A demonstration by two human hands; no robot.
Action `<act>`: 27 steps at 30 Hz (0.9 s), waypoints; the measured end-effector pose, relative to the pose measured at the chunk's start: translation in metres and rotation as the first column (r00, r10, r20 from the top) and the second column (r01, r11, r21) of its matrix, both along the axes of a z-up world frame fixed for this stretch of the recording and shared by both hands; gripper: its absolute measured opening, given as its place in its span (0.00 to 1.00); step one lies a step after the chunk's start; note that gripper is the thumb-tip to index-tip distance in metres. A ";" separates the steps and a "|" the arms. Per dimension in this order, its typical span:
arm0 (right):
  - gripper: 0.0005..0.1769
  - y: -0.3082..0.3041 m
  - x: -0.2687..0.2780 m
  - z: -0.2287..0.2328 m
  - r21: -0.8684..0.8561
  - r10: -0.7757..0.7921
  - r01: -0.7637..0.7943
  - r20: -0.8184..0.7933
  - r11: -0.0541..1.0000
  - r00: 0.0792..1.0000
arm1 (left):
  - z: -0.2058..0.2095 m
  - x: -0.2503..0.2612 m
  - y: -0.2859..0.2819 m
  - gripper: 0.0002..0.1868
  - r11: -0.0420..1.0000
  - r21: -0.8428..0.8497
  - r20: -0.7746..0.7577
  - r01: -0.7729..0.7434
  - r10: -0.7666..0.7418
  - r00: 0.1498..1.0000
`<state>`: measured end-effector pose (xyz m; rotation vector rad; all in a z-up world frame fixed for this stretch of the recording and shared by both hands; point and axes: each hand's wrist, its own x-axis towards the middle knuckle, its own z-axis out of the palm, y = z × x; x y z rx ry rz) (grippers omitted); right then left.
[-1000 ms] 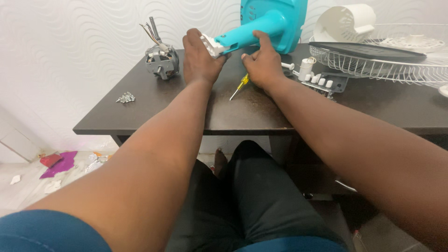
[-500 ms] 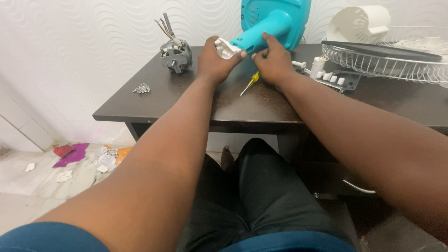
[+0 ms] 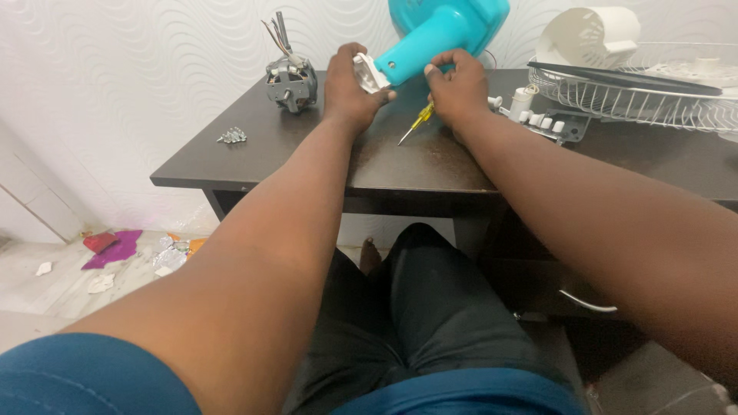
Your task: The person uses a screwdriver to remove screws and detach internal components from a teal fan housing, including a white cylindrical part and a black switch assembly. The person then reattaches the white cylindrical part and places the switch assembly on the table.
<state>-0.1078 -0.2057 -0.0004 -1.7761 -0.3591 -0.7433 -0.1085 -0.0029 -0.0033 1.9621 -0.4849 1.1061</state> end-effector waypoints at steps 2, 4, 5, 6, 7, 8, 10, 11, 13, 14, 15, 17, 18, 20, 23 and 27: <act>0.11 0.000 0.000 0.001 0.025 0.000 -0.001 0.033 1.000 0.999 | 0.002 -0.002 -0.001 0.43 0.997 0.018 -0.009 -0.075 0.075 0.997; 0.12 0.001 -0.002 0.001 0.046 0.002 -0.004 0.040 0.999 0.999 | 0.003 -0.003 -0.002 0.40 0.992 0.003 -0.024 -0.129 0.129 0.991; 0.12 0.001 -0.003 0.002 0.055 0.002 -0.004 0.030 0.998 1.000 | 0.003 -0.003 -0.003 0.39 0.988 -0.005 -0.033 -0.154 0.154 0.987; 0.12 0.001 -0.004 0.002 0.067 0.003 -0.004 0.022 0.998 1.000 | 0.003 -0.003 -0.003 0.39 0.987 -0.010 -0.036 -0.162 0.161 0.986; 0.13 0.001 -0.006 0.002 0.065 -0.004 0.003 0.015 0.998 1.000 | 0.002 -0.002 -0.003 0.39 0.985 -0.014 -0.040 -0.169 0.169 0.985; 0.13 0.001 -0.007 0.003 0.061 -0.010 0.010 0.009 0.998 1.000 | 0.001 -0.001 -0.002 0.38 0.984 -0.020 -0.043 -0.178 0.177 0.983; 0.13 0.001 -0.008 0.004 0.050 -0.025 0.025 -0.008 0.998 1.000 | -0.002 0.003 0.000 0.42 0.990 -0.017 -0.039 -0.140 0.139 0.990; 0.13 0.001 -0.008 0.004 0.041 -0.034 0.035 -0.020 0.999 0.999 | -0.003 0.006 0.001 0.43 0.993 -0.015 -0.038 -0.120 0.119 0.992; 0.13 0.001 -0.007 0.005 0.037 -0.040 0.041 -0.024 0.998 0.999 | -0.007 0.015 0.003 0.47 0.991 -0.007 -0.055 -0.132 0.132 0.990; 0.13 0.001 -0.007 0.004 0.040 -0.037 0.038 -0.017 0.998 0.999 | -0.009 0.020 0.004 0.50 0.990 -0.004 -0.064 -0.139 0.139 0.988; 0.13 0.001 -0.006 0.003 0.044 -0.034 0.035 -0.011 0.998 0.999 | -0.011 0.026 0.006 0.52 0.988 -0.029 -0.070 -0.149 0.146 0.987; 0.13 0.001 -0.003 0.002 0.045 -0.038 0.038 -0.008 0.998 0.999 | -0.013 0.037 0.008 0.58 0.984 -0.077 -0.081 -0.163 0.157 0.984; 0.14 0.001 -0.002 0.001 0.045 -0.038 0.038 -0.006 0.998 0.999 | -0.013 0.041 0.008 0.60 0.976 -0.090 -0.066 -0.201 0.195 0.979; 0.15 0.000 0.001 0.001 0.035 -0.073 0.073 -0.005 0.997 0.997 | -0.012 0.047 0.009 0.64 0.955 -0.117 -0.037 -0.273 0.271 0.962; 0.17 -0.003 0.003 -0.001 0.023 -0.113 0.112 0.030 0.993 0.993 | -0.012 0.042 0.014 0.38 0.977 -0.077 -0.326 -0.200 0.165 0.931; 0.19 -0.002 0.005 -0.002 0.065 -0.091 0.091 0.010 0.994 0.996 | -0.006 0.028 0.012 0.33 0.965 -0.119 -0.171 -0.236 0.214 0.962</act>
